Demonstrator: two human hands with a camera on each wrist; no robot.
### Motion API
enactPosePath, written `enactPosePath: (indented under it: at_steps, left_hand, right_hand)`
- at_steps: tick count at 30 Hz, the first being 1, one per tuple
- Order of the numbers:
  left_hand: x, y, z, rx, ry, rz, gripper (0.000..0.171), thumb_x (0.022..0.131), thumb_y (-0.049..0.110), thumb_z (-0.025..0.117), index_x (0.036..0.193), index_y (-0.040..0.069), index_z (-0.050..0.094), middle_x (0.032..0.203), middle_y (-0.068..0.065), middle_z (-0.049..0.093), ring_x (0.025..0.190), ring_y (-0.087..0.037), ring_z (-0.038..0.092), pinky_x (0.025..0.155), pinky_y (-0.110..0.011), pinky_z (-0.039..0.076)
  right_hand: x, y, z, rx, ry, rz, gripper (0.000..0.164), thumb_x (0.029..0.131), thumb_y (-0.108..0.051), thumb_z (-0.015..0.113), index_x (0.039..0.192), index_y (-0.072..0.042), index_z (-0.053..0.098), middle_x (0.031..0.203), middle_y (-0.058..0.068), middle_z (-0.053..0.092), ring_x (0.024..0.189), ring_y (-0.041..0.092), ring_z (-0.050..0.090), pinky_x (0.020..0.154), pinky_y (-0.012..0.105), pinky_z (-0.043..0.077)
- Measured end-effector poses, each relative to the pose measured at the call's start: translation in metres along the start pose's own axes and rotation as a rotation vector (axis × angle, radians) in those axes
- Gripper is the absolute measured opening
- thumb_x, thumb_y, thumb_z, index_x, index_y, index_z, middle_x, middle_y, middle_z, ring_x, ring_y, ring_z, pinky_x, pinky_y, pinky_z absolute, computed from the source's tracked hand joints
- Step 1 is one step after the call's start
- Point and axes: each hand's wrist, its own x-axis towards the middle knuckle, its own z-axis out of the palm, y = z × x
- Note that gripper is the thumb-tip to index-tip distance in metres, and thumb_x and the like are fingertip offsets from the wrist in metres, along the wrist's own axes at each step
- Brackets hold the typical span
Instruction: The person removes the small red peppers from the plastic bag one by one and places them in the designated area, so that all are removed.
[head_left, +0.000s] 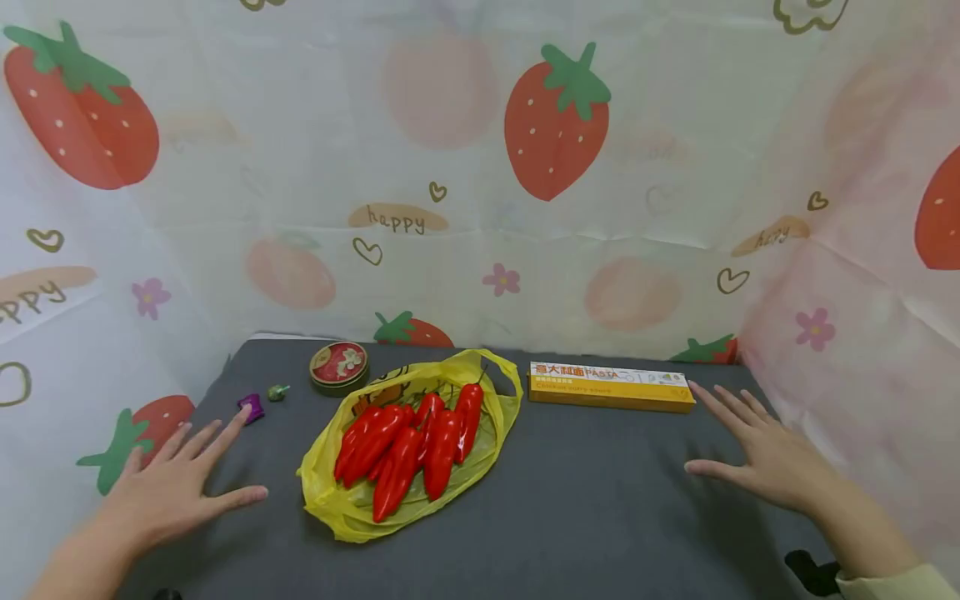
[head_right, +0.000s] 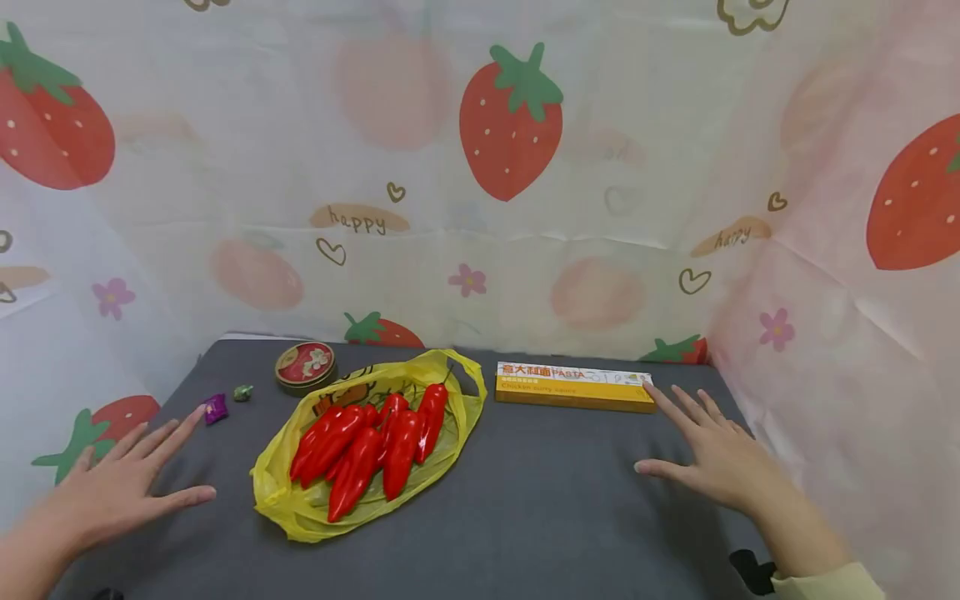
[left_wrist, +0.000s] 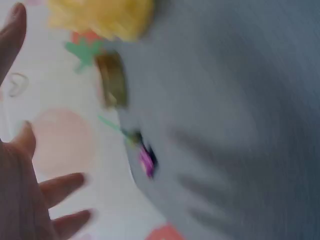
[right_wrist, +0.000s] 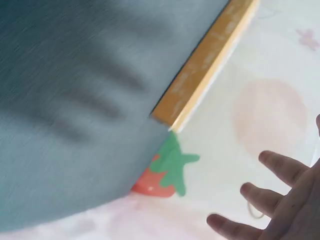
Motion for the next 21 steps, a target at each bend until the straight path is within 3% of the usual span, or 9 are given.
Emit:
enactPosePath:
  at_steps: [1,3,5,8,11,17,21]
  left_hand:
    - [0.002,0.005,0.000,-0.046,-0.021,0.013,0.101,0.086,0.078,0.051,0.162,0.036,0.000,0.151,-0.029,0.043,0.137,-0.056,0.037,0.100,-0.084,0.021]
    - [0.007,0.016,0.000,-0.158,-0.085,0.020,0.095,0.091,0.073,0.050,0.162,0.038,-0.003,0.139,-0.026,0.057,0.123,-0.051,0.055,0.088,-0.074,0.043]
    - [0.013,0.027,0.002,-0.305,-0.164,0.016,0.092,0.094,0.067,0.051,0.161,0.039,-0.007,0.122,-0.019,0.069,0.106,-0.040,0.066,0.078,-0.060,0.053]
    - [0.021,0.042,0.006,-0.541,-0.279,-0.024,0.094,0.097,0.059,0.054,0.159,0.040,-0.013,0.098,-0.007,0.074,0.090,-0.025,0.069,0.075,-0.044,0.054]
    - [0.027,0.055,0.012,-0.681,-0.312,-0.015,0.100,0.096,0.053,0.060,0.161,0.033,-0.013,0.084,-0.003,0.073,0.079,-0.018,0.067,0.075,-0.037,0.051]
    - [0.035,0.067,0.021,-0.751,-0.268,0.092,0.110,0.090,0.039,0.075,0.163,0.029,-0.006,0.067,-0.003,0.060,0.057,-0.015,0.049,0.053,-0.027,0.040]
    - [0.038,0.069,0.024,-0.824,-0.237,0.127,0.104,0.090,0.030,0.077,0.164,0.025,0.004,0.065,-0.003,0.056,0.055,-0.017,0.050,0.054,-0.027,0.044]
  right_hand:
    - [0.001,-0.004,-0.001,0.005,0.000,-0.003,0.102,0.085,-0.071,0.064,0.162,-0.040,0.005,0.163,0.023,0.027,0.143,0.057,0.027,0.092,0.083,0.033]
    - [0.005,-0.012,-0.001,0.017,0.018,-0.017,0.099,0.087,-0.069,0.063,0.162,-0.039,0.008,0.160,0.022,0.033,0.137,0.055,0.040,0.086,0.078,0.043]
    - [0.009,-0.021,0.001,0.051,0.061,-0.051,0.094,0.089,-0.064,0.065,0.163,-0.035,0.014,0.155,0.023,0.041,0.130,0.052,0.050,0.083,0.072,0.048]
    - [0.020,-0.034,0.007,0.098,0.148,-0.120,0.083,0.092,-0.053,0.068,0.161,-0.030,0.027,0.147,0.021,0.053,0.119,0.045,0.061,0.086,0.069,0.050]
    - [0.031,-0.048,0.014,0.135,0.222,-0.194,0.075,0.094,-0.043,0.071,0.158,-0.026,0.036,0.140,0.014,0.060,0.113,0.035,0.066,0.086,0.064,0.052]
    - [0.049,-0.072,0.024,0.191,0.254,-0.273,0.068,0.093,-0.033,0.074,0.153,-0.021,0.044,0.129,0.005,0.068,0.106,0.024,0.070,0.085,0.053,0.056]
    - [0.061,-0.094,0.034,0.275,0.255,-0.303,0.061,0.092,-0.028,0.075,0.146,-0.012,0.053,0.123,0.005,0.071,0.101,0.023,0.072,0.085,0.046,0.059]
